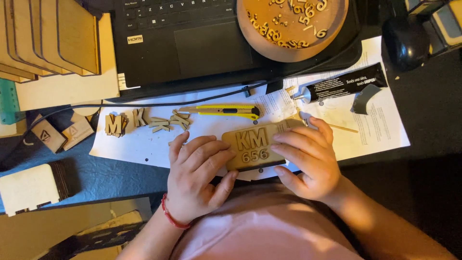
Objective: The person assembles small wooden letters and numbers onto a rectangular wooden tag using a wooden stick to apply adhesive. They then use a sanding block to smooth the surface of the tag. The person stacks the finished tag with others and begins working on a second tag.
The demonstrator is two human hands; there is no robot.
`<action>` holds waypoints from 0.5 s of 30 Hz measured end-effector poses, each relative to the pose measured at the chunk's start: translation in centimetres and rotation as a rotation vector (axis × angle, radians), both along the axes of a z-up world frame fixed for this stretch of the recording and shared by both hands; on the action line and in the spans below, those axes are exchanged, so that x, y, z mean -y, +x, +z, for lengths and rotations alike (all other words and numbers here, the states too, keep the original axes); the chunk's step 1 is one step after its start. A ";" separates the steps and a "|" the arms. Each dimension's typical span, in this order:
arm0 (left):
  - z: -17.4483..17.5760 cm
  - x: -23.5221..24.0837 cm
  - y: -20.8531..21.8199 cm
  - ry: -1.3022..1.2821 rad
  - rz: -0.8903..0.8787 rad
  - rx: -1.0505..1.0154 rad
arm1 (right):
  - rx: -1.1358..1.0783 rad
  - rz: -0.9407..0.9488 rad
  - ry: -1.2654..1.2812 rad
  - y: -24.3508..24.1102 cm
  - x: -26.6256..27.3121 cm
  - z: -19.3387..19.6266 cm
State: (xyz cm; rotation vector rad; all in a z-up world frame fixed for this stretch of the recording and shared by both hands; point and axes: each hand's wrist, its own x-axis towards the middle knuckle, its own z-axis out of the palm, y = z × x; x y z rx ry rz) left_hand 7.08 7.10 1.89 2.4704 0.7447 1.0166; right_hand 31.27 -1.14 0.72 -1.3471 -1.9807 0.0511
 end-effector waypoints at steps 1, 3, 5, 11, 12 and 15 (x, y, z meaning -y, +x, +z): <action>0.0 0.0 -0.1 -0.002 -0.005 -0.006 | -0.012 0.011 0.010 0.0 0.0 0.0; 0.1 -0.2 -0.1 -0.006 -0.010 -0.007 | -0.019 0.023 0.018 0.1 -0.1 0.0; 0.2 -0.3 -0.1 0.041 -0.085 -0.071 | 0.009 0.095 0.021 0.3 -0.1 0.2; 0.1 -0.2 -0.2 0.147 -0.173 -0.091 | 0.156 0.194 0.018 0.2 -0.2 0.5; 0.0 -0.2 -0.3 0.141 -0.168 -0.095 | 0.151 0.200 0.014 0.1 -0.2 0.4; -0.2 -0.2 -0.3 0.151 -0.172 -0.092 | 0.165 0.162 -0.006 0.1 -0.2 0.3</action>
